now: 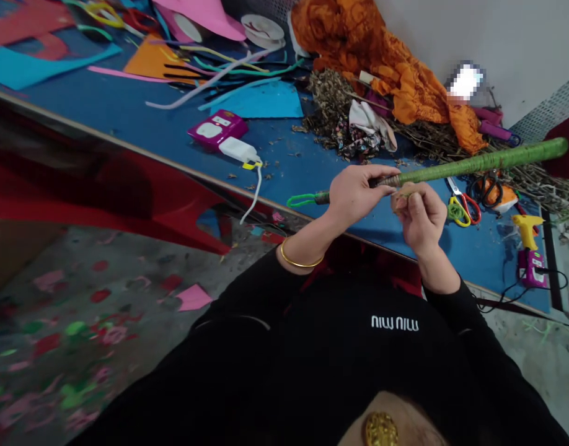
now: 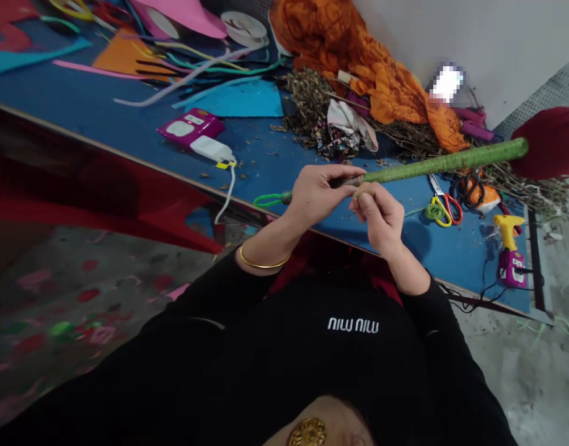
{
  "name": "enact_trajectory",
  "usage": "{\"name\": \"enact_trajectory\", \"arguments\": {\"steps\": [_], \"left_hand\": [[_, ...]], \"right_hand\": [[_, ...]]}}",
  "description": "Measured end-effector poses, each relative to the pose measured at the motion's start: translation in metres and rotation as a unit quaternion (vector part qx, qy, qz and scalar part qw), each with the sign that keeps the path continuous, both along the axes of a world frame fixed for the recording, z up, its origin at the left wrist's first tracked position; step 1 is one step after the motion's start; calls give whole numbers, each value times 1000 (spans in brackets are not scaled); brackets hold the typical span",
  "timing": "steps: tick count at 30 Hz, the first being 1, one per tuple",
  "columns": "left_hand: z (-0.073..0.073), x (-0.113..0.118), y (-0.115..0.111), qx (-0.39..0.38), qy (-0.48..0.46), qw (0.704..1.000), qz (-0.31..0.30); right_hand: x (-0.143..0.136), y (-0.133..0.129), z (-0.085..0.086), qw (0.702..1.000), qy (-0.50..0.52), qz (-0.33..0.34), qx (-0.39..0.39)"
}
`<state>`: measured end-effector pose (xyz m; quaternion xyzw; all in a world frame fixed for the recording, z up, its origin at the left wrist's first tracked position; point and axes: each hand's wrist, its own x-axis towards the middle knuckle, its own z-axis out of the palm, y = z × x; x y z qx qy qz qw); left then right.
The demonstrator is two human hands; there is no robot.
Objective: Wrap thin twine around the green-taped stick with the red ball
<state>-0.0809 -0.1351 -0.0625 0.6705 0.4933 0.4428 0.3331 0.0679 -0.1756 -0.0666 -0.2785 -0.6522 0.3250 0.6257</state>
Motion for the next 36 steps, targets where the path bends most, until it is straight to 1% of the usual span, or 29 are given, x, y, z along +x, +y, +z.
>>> {"name": "enact_trajectory", "arguments": {"steps": [2,3,5,8,12,14,16,19,23,25,28,32,36], "left_hand": [[4,4,-4,3,48,998,27],[6,5,-6,2,66,997,34],[8,7,-10,2,84,996,32],[5,9,-12,6,85,996,30],[-4,12,-9,-3,72,997,21],[-7,12,-8,-9,75,997,14],[-8,11,-7,0,95,995,17],[-7,9,-6,34,145,989,23],[-9,5,-6,78,206,975,12],[-10,4,-6,96,234,968,3],[-11,4,-8,101,264,959,-6],[-9,5,-11,100,265,959,-7],[-10,3,-16,136,277,951,1]], "right_hand": [[-3,-7,0,996,24,-65,-56],[-3,-11,0,993,29,-90,-69],[-3,-20,2,990,32,-114,-76],[-3,-30,3,989,26,-127,-68],[-3,-38,-1,987,-14,-146,-62],[-3,-40,-3,988,-42,-138,-57],[0,-39,-1,991,-62,-110,-49],[7,-28,11,994,-78,-70,-42],[18,-1,33,991,-96,-75,-44],[22,13,38,990,-107,-77,-55],[24,30,39,985,-126,-87,-84],[24,52,32,979,-145,-100,-105],[28,73,24,976,-147,-100,-125]]}}
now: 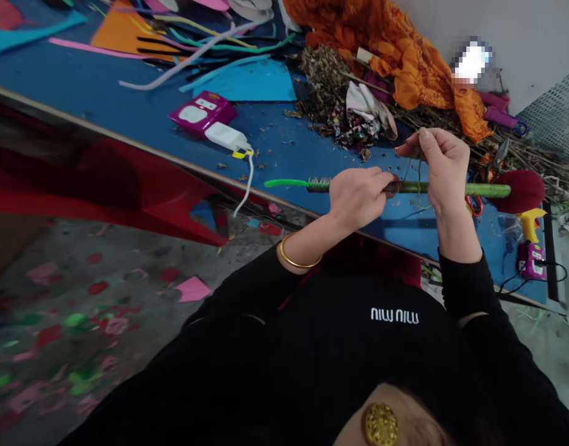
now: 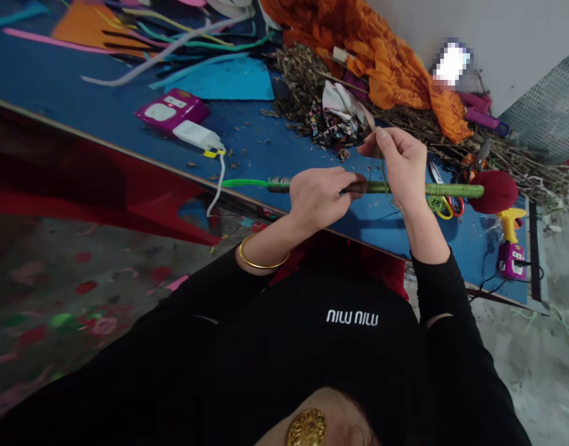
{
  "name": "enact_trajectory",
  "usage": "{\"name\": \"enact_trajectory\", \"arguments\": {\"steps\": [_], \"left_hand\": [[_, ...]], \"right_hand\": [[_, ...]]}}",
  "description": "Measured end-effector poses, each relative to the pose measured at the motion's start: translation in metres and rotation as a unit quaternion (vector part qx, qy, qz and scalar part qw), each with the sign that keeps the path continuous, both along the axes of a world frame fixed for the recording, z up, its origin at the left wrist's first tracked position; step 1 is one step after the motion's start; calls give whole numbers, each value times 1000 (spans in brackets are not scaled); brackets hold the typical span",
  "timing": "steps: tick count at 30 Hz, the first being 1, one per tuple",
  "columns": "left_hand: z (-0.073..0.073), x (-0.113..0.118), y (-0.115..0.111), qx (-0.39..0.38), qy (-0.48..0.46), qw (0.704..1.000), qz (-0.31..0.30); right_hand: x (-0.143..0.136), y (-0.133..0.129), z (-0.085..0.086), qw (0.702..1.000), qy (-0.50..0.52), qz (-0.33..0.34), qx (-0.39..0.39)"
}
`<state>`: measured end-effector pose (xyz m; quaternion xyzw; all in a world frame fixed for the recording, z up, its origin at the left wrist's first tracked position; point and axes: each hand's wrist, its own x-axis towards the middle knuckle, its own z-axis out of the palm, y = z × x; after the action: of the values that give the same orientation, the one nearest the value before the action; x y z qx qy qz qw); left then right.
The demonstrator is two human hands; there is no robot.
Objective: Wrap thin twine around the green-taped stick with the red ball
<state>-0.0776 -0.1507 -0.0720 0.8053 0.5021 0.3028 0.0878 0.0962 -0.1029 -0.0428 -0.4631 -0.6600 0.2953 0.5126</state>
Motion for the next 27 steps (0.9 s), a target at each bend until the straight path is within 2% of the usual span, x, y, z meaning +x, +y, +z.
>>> {"name": "enact_trajectory", "arguments": {"steps": [5,12,15,18,22,25,27], "left_hand": [[-3,-3,-5,35,13,999,-23],[-5,-5,-6,58,53,996,-43],[-4,-4,-5,59,51,996,-46],[-3,-6,-4,42,40,997,-41],[-4,-15,1,-11,-26,1000,-5],[-6,-24,7,-42,-82,995,32],[-6,-29,11,-54,-109,992,42]], "right_hand": [[5,14,-9,999,1,15,-41],[7,20,-18,997,14,41,-66],[4,15,-12,994,29,41,-93],[7,2,4,985,61,45,-154],[39,-21,28,982,94,58,-154],[84,-33,39,986,61,65,-139],[117,-34,44,989,50,43,-134]]}}
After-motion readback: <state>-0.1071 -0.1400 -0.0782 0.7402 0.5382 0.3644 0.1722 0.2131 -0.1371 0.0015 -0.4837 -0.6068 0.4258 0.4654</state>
